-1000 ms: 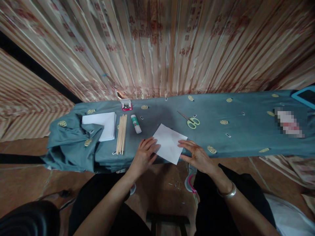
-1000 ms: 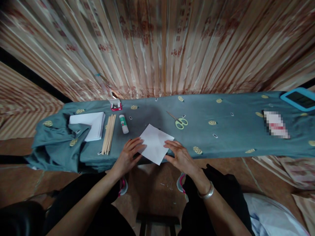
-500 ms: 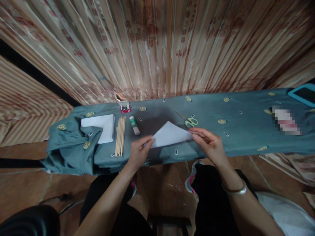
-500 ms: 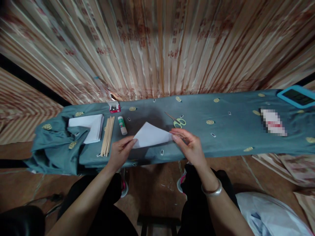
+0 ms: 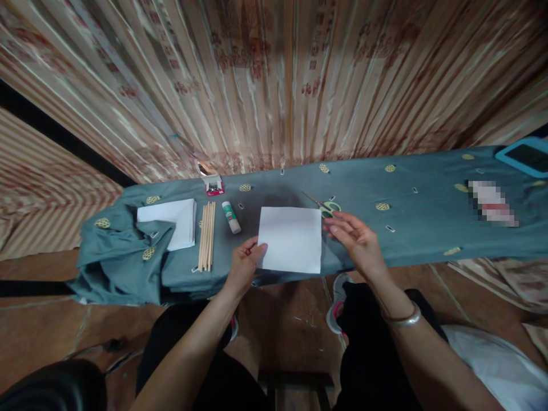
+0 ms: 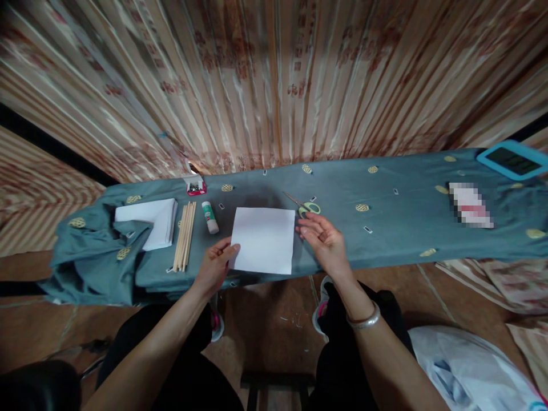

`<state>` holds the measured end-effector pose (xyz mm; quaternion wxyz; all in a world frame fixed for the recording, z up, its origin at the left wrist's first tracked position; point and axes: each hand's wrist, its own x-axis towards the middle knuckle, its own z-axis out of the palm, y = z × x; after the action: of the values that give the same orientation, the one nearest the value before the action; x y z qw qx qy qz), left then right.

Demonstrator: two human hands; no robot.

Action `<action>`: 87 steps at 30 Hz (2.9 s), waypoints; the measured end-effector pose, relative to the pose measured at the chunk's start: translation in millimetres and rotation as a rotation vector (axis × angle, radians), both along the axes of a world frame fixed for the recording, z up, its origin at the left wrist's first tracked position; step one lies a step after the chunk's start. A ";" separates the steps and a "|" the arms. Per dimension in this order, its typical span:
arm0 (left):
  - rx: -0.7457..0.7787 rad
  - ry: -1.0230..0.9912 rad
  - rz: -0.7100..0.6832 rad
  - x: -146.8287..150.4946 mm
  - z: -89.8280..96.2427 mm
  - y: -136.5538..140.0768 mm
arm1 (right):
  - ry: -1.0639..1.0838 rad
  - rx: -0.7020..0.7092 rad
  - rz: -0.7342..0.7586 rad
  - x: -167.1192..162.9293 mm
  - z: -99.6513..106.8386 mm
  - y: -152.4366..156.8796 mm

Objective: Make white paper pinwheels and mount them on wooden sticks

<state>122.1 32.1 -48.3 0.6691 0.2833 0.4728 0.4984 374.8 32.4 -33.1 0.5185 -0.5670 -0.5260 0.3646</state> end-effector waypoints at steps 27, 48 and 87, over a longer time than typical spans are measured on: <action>0.754 1.145 -0.337 -29.1 -19.3 -2.6 | -0.373 -0.058 0.146 -32.6 -31.2 -42.7; 1.005 1.544 -0.702 5.2 -30.3 -45.6 | -0.887 0.275 0.149 -33.4 -42.3 -32.6; 1.015 1.691 -0.637 -21.2 -33.3 -47.9 | -0.940 0.177 0.145 -31.9 -52.9 -43.5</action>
<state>100.9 -15.8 -81.7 0.0214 0.9014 0.4255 0.0772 342.9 -11.2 -85.9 0.2440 -0.5860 -0.7705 0.0581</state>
